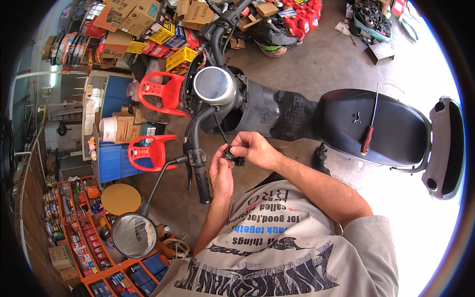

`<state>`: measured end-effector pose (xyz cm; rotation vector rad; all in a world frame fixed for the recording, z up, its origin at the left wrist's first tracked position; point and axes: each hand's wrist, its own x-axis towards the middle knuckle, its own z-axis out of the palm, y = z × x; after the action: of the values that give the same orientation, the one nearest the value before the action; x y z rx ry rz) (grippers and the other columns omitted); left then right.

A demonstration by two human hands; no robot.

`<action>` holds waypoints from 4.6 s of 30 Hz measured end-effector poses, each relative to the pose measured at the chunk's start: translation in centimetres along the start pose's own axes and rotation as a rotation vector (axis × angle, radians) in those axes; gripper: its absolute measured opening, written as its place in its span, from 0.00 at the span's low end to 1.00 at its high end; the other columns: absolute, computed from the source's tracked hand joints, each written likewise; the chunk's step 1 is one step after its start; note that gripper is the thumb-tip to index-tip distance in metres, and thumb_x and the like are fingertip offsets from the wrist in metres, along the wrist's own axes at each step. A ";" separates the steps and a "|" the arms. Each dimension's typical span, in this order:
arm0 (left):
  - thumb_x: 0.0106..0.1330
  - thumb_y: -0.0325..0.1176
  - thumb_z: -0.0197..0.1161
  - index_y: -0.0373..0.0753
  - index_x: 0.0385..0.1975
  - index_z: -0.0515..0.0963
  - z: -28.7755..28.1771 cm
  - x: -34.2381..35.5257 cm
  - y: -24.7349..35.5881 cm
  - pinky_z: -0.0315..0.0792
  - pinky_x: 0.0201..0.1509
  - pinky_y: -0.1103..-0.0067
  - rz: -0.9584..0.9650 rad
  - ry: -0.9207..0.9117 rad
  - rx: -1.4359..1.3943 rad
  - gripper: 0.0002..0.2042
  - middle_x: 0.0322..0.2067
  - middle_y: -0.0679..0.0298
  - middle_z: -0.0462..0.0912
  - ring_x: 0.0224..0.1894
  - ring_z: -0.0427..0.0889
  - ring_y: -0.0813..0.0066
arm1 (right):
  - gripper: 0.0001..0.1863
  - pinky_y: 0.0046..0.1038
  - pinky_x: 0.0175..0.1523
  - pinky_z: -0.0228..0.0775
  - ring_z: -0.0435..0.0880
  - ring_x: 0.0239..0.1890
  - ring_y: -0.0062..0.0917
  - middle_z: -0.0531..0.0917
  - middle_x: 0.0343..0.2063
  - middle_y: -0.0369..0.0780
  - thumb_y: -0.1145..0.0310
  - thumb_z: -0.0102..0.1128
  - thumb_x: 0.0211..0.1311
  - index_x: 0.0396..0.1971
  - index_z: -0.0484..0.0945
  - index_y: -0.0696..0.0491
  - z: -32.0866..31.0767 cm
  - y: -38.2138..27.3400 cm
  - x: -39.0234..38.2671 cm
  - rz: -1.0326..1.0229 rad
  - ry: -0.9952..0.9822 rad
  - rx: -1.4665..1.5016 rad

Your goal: Replacing or repairing components around the dashboard and brake lines of a motorcycle.

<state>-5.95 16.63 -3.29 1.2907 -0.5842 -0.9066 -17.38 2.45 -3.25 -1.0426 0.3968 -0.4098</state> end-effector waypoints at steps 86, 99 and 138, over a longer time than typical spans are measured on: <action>0.64 0.19 0.60 0.32 0.51 0.76 3.9 1.8 2.7 0.64 0.29 0.90 0.137 0.147 0.544 0.15 0.33 0.70 0.80 0.26 0.68 0.91 | 0.12 0.15 0.30 0.57 0.65 0.26 0.10 0.76 0.32 0.29 0.69 0.55 0.68 0.48 0.75 0.55 -1.1 -0.7 -0.4 0.203 0.034 0.362; 0.59 0.19 0.63 0.34 0.55 0.74 4.7 1.9 3.2 0.65 0.25 0.86 0.199 0.081 0.678 0.22 0.39 0.65 0.81 0.20 0.64 0.86 | 0.03 0.17 0.23 0.52 0.65 0.19 0.11 0.78 0.26 0.30 0.69 0.53 0.65 0.33 0.75 0.51 -1.2 -0.4 1.0 0.327 0.235 0.418; 0.61 0.19 0.62 0.33 0.58 0.70 5.3 2.8 3.8 0.66 0.28 0.90 0.160 0.013 0.694 0.24 0.43 0.60 0.81 0.24 0.67 0.91 | 0.10 0.18 0.30 0.71 0.79 0.28 0.17 0.82 0.35 0.37 0.76 0.43 0.64 0.41 0.73 0.55 -2.3 0.3 1.3 0.403 0.135 0.646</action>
<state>-7.80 11.43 1.21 1.8304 -1.0309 -0.5719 -17.34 0.21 -4.71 -0.2944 0.5360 -0.2183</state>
